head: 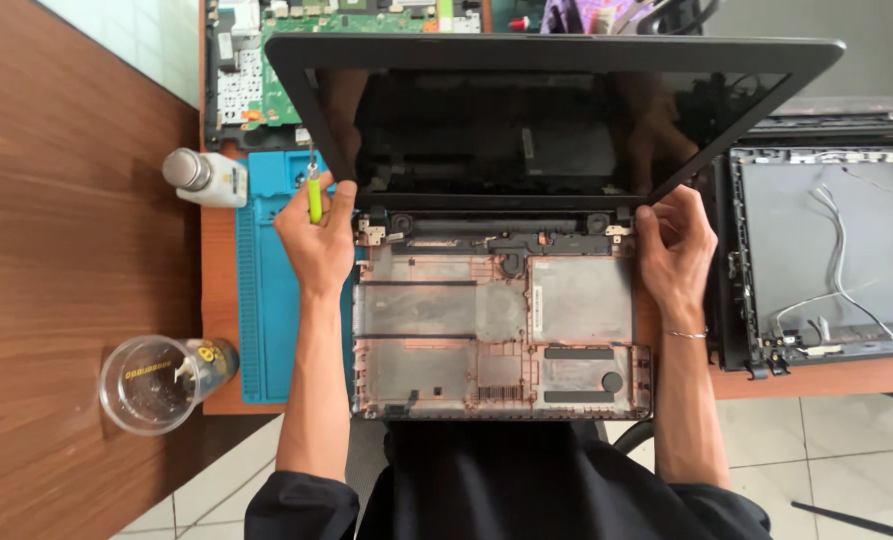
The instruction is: The person detaches a circuit board from the laptop chassis by hand, removes a battery component, and then uses a screwdriver to loosen a component near the hinge of the opened screen.
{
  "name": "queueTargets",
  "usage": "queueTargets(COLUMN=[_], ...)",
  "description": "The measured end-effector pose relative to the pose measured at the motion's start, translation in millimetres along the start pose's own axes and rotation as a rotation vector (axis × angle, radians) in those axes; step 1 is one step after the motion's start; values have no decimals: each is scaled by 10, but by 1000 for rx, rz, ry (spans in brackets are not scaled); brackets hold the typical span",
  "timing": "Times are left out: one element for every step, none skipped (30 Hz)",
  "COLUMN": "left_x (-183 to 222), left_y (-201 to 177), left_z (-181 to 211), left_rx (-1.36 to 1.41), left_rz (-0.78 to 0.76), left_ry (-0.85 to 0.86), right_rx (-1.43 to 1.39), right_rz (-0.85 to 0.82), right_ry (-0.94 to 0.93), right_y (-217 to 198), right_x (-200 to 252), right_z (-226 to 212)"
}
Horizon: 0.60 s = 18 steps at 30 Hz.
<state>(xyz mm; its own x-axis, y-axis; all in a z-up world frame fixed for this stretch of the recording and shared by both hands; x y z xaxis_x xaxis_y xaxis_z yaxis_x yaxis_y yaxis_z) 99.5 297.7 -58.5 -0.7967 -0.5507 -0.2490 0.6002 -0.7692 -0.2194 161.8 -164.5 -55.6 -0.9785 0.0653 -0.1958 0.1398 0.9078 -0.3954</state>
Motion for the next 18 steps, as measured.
queueTargets(left_x=[-2,-4,0,-5,0,6,5,7,12,15,14,11,6,3,7,13,15,18], left_y=[2,8,10,17,6,-3,-9,-11,-16,-18,-16,-23,-28,-32,-23,-24,-34,-44], left_z=[1,4,4,-2,-9,-16,-16,-15,-13,-8,-2,6,12,19,25,39,54,70], left_rx=[12,25,35,39,39,40,46,52,58,59,61,62,62,62,64,67,69,72], left_rz=[-1,-3,-3,-5,-4,-3,0,4,7,6,4,2,3,4,3,3,3,2], left_ry=[4,8,10,5,-1,-8,-11,-13,-17,-17,-17,-16,-17,-18,-20,-16,-11,-6], right_rx=[37,74,93,113,130,129,125,120,134,148,162,159,159,159,143,127,110,99], right_rz=[14,28,34,40,42,46,49,52,59,66,74,77,81,86,85,85,86,88], right_ry=[-14,-27,-39,-51,-61,-70,-82,-95,-105,-115,-124,-139,-152,-166,-179,-193,-207,-189], right_y=[-6,-20,-27,-30,-27,-37,-37,-33,-36,-43,-42,-33,-39,-41,-44,-40,-39,-40], right_x=[-13,-24,-25,-21,-5,15,17,19,22,24,27,27,27,26,32,37,42,46], right_z=[-3,-13,-27,-44,-62,-82,-105,-127,-145,-162,-175,-189,-203,-216,-229,-242,-259,-249])
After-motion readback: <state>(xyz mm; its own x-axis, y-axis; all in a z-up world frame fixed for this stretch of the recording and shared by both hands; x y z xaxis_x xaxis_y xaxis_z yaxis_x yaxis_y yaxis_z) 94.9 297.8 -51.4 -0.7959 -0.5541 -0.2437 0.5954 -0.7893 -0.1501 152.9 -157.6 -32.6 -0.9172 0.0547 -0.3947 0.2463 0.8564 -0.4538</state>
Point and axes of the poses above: each hand's wrist, its own x-axis away from the middle knuckle, its own y-axis out of the palm, z = x × y, the point moved 9 cm from there along -x, towards the middle knuckle
